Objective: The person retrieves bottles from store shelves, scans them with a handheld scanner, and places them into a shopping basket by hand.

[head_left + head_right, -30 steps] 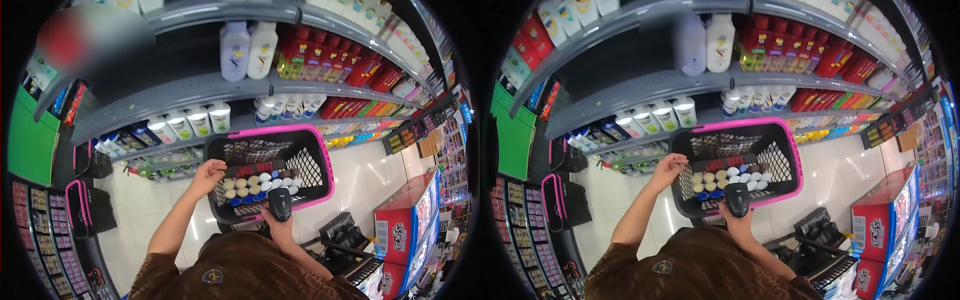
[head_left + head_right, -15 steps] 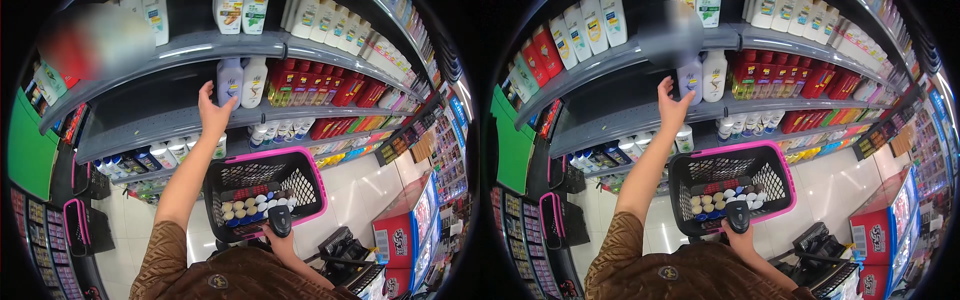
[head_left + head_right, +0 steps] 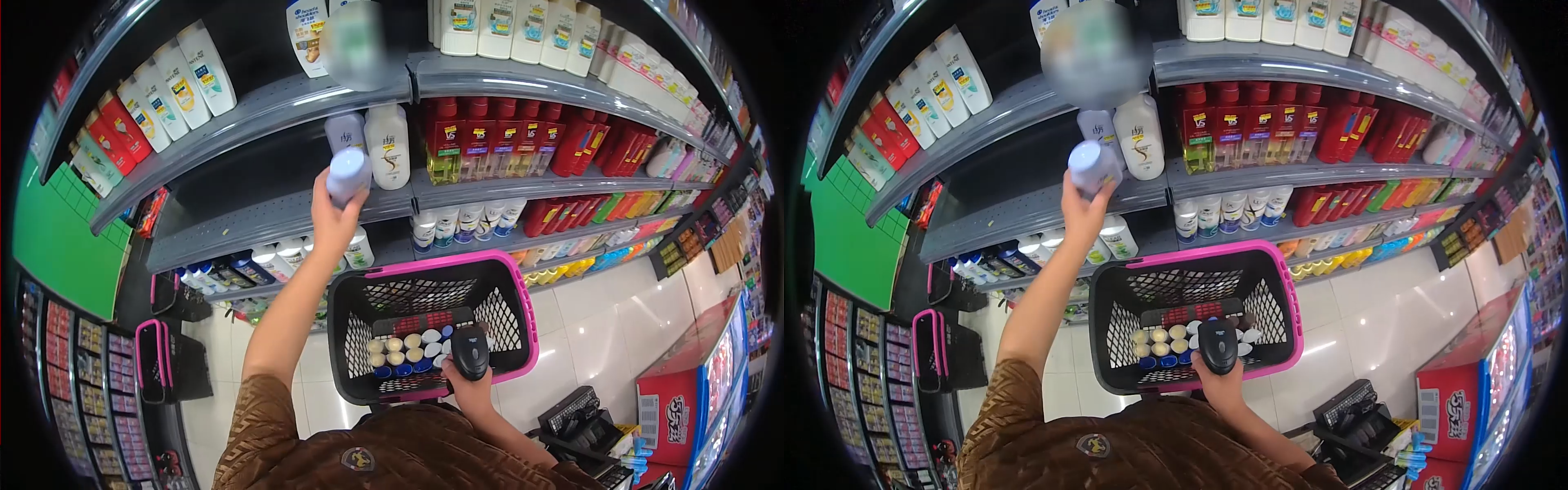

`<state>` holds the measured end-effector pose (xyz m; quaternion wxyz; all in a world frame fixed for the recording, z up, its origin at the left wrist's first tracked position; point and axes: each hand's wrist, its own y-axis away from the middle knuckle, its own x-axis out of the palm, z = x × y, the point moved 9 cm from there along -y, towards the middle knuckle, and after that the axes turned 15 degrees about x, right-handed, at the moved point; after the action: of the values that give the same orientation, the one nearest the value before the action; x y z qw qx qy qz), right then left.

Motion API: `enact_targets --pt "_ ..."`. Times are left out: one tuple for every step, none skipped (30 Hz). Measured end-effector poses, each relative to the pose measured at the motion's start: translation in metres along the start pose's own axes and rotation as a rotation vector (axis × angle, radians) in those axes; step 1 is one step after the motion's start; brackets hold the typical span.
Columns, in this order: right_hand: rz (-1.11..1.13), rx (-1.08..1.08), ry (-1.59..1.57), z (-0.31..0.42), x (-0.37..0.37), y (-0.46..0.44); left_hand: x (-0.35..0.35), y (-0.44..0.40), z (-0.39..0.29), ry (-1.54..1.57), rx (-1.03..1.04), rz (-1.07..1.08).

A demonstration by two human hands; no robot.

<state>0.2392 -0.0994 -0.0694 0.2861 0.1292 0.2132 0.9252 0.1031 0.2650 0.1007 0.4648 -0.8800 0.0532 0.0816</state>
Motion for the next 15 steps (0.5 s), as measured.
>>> enact_targets --pt "0.027 -0.038 -0.032 0.010 0.001 -0.005 -0.008 0.012 -0.014 0.060 0.002 -0.053" --pt "0.043 -0.032 -0.035 0.014 0.004 -0.012 -0.015 0.023 -0.031 0.061 -0.010 -0.046" --pt "0.054 -0.071 -0.043 0.021 0.005 -0.017 -0.024 0.036 -0.052 0.060 -0.027 -0.041" --pt "0.065 -0.105 -0.045 0.027 0.006 -0.020 -0.030 0.051 -0.070 0.082 -0.118 -0.002" --pt "0.150 -0.102 -0.051 0.036 0.013 -0.022 -0.032 0.067 -0.087 0.225 -0.181 -0.030" --pt "0.167 -0.079 -0.041 0.047 0.018 -0.022 -0.031 0.084 -0.100 0.368 -0.245 -0.061" --pt "0.239 -0.040 -0.115 0.057 0.027 -0.020 -0.026 0.103 -0.107 0.437 -0.368 -0.024" --pt "0.310 -0.001 -0.187 0.058 0.033 -0.018 -0.020 0.123 -0.112 0.508 -0.489 0.005" --pt "0.418 0.015 -0.188 0.049 0.038 -0.023 -0.012 0.143 -0.112 0.541 -0.598 0.046" --pt "0.432 0.035 -0.176 0.040 0.036 -0.023 -0.006 0.160 -0.114 0.562 -0.686 0.027" --pt "0.484 0.036 -0.234 0.037 0.038 -0.023 0.000 0.173 -0.115 0.593 -0.722 0.015" --pt "0.534 0.030 -0.296 0.040 0.040 -0.024 0.006 0.183 -0.115 0.626 -0.749 0.007" --pt "0.538 0.053 -0.229 0.037 0.041 -0.025 0.011 0.190 -0.115 0.631 -0.752 0.001" --pt "0.546 0.058 -0.224 0.036 0.040 -0.025 0.009 0.195 -0.113 0.626 -0.754 -0.009" --pt "0.527 0.057 -0.165 0.036 0.040 -0.028 0.011 0.200 -0.111 0.654 -0.806 -0.018"
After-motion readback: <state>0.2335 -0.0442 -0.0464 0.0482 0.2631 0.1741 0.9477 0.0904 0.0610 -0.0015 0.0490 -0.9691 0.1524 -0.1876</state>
